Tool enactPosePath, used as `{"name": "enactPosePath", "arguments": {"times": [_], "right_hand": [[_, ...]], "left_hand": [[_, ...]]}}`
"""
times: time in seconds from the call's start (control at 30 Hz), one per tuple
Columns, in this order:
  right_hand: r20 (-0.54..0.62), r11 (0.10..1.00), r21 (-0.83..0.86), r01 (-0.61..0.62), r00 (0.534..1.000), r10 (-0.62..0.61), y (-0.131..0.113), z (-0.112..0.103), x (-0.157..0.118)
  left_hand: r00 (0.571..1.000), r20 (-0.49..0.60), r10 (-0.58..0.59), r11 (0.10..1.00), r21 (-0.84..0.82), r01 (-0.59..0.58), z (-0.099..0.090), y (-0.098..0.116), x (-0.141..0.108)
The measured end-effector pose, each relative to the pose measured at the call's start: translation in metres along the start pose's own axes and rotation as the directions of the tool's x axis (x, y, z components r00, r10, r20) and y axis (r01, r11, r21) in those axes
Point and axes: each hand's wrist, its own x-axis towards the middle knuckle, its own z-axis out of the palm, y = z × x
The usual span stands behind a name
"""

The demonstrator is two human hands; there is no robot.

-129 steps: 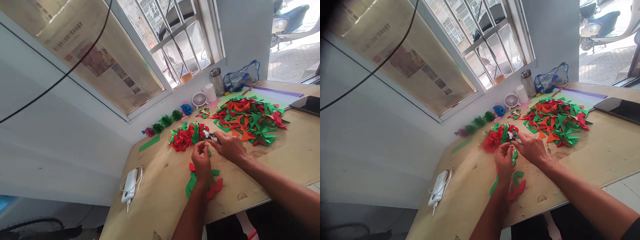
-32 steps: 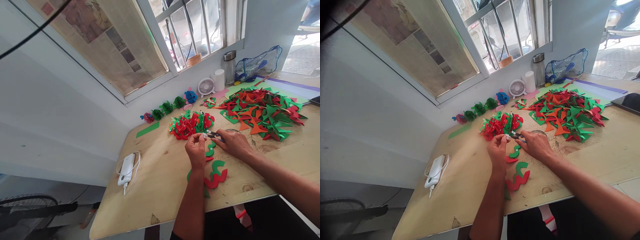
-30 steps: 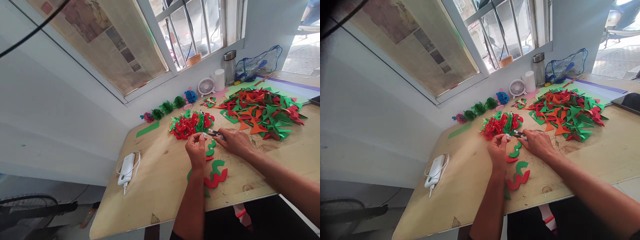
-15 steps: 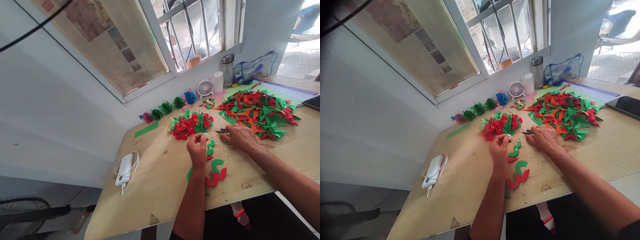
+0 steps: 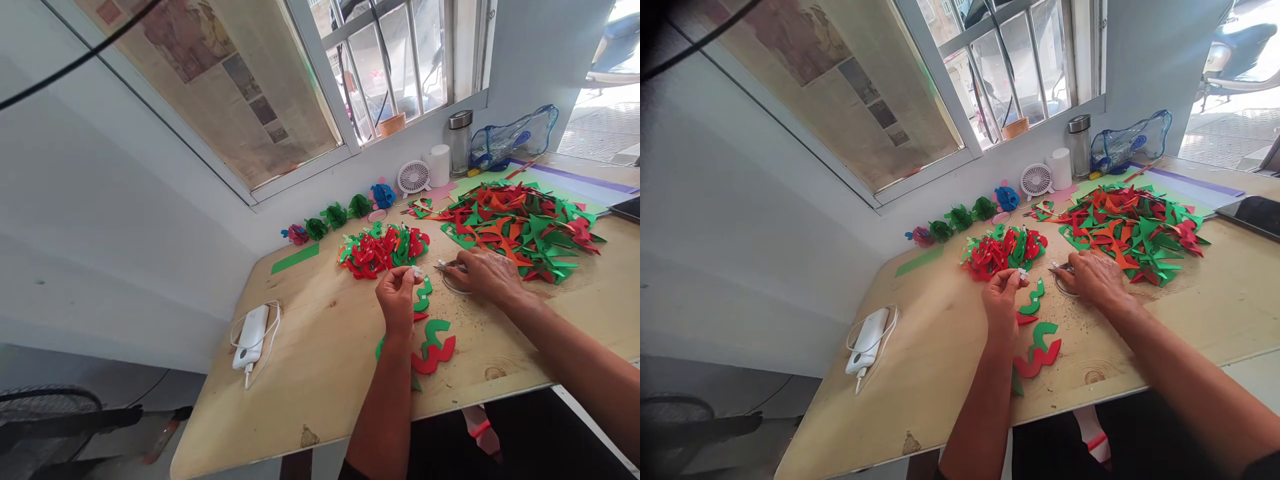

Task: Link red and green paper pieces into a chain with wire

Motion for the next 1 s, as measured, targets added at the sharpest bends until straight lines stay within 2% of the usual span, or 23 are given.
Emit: {"name": "enactPosePath", "arguments": {"times": [0.07, 0.13, 0.27, 0.37, 0.47, 0.6, 1.0], "right_hand": [[-0.086, 0.995, 0.096, 0.018, 0.996, -0.009, 0.001, 0.002, 0.001], [-0.117, 0.96, 0.264, 0.088, 0.991, -0.058, 0.001, 0.005, 0.003], [-0.067, 0.736, 0.636, 0.232, 0.967, -0.248, -0.003, 0.008, 0.005], [-0.005, 0.593, 0.781, 0.197, 0.951, -0.31, -0.008, 0.008, 0.003], [0.028, 0.511, 0.848, 0.14, 0.951, -0.307, -0.011, 0.006, -0.001], [0.022, 0.445, 0.888, 0.115, 0.956, -0.291, -0.014, 0.0, -0.005], [0.095, 0.42, 0.907, 0.024, 0.961, -0.259, -0.017, -0.001, -0.006]], "left_hand": [[1.0, 0.005, -0.001, 1.0, 0.001, 0.001, 0.0, 0.0, 0.0], [1.0, 0.013, 0.0, 1.0, 0.009, 0.0, 0.0, 0.0, 0.0], [1.0, 0.028, -0.003, 1.0, 0.028, 0.002, 0.0, 0.0, -0.001], [0.999, 0.045, -0.006, 0.999, 0.043, 0.004, 0.0, 0.0, -0.002], [0.998, 0.057, -0.012, 0.998, 0.063, 0.008, 0.001, 0.0, -0.003], [0.998, 0.061, -0.015, 0.997, 0.08, 0.01, 0.001, -0.001, -0.003], [0.994, 0.103, 0.023, 0.993, 0.114, -0.035, 0.002, -0.002, -0.004]]}}
